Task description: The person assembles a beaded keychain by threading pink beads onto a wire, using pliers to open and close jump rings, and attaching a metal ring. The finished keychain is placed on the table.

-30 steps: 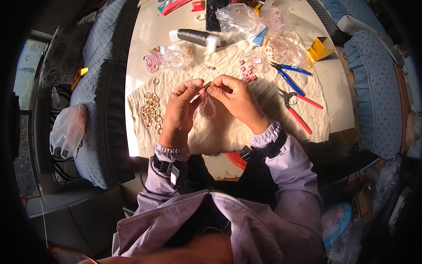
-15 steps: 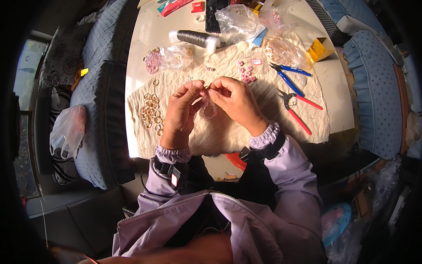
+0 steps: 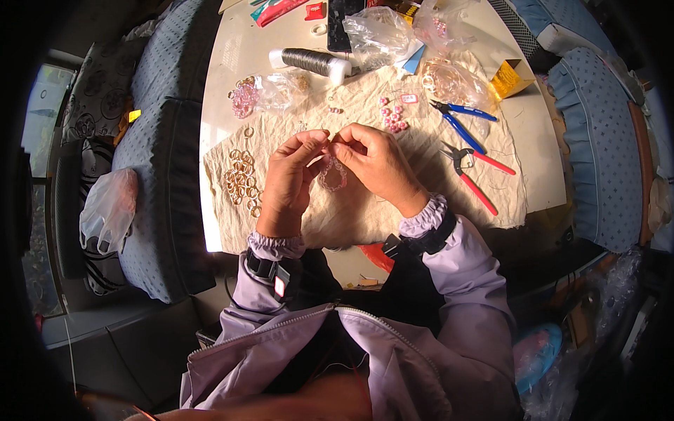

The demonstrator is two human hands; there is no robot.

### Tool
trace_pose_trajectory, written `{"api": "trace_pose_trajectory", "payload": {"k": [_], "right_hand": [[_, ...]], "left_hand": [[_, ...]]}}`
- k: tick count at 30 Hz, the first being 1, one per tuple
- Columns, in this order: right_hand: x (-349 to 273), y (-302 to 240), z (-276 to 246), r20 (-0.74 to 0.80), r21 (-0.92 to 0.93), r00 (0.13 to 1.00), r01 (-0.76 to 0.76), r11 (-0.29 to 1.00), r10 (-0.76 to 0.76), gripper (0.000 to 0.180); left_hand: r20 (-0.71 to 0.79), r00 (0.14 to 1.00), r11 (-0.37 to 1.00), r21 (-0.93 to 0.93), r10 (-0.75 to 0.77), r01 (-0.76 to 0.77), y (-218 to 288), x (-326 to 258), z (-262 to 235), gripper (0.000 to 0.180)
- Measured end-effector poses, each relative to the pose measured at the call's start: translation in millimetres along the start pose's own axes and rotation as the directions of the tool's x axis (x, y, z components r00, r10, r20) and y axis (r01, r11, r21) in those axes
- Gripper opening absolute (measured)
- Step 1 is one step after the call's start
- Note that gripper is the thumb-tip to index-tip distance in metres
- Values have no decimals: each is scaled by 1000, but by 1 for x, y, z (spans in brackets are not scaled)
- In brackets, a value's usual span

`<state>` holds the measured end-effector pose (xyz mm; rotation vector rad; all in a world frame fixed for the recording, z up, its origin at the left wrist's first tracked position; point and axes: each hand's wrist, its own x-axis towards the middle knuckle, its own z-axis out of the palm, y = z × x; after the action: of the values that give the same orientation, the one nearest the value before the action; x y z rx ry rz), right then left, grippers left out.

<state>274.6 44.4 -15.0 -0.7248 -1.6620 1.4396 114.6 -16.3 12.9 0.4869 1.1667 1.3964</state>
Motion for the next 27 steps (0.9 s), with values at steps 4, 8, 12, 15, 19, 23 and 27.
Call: {"api": "trace_pose_trajectory", "payload": {"k": [4,8,12,15,19,23,27], "right_hand": [[1,-3,1,2,65,1000,-8,998,8,13],[1,-9,-1,-94,36,994,52,998,-48,11],[2,-12,-4,-94,43,995,38,998,-34,10],[2,-11,-4,-74,106,997,38,994,-31,11],[1,-9,-6,-39,201,999,7,980,1,10],[0,-8,-9,0,218,998,-60,974,61,9],[0,-5,-10,33,274,995,-98,957,93,9]], "left_hand": [[-2,1000,999,37,2,-2,2,0,2,18],[25,999,998,62,-26,25,2,-1,4,18],[111,992,995,90,-59,49,1,0,4,17],[115,992,993,111,-59,46,0,0,4,16],[106,993,991,131,-51,37,0,0,4,15],[108,992,987,157,-61,44,3,-2,6,14],[107,992,985,167,-64,46,3,-3,7,12]]}}
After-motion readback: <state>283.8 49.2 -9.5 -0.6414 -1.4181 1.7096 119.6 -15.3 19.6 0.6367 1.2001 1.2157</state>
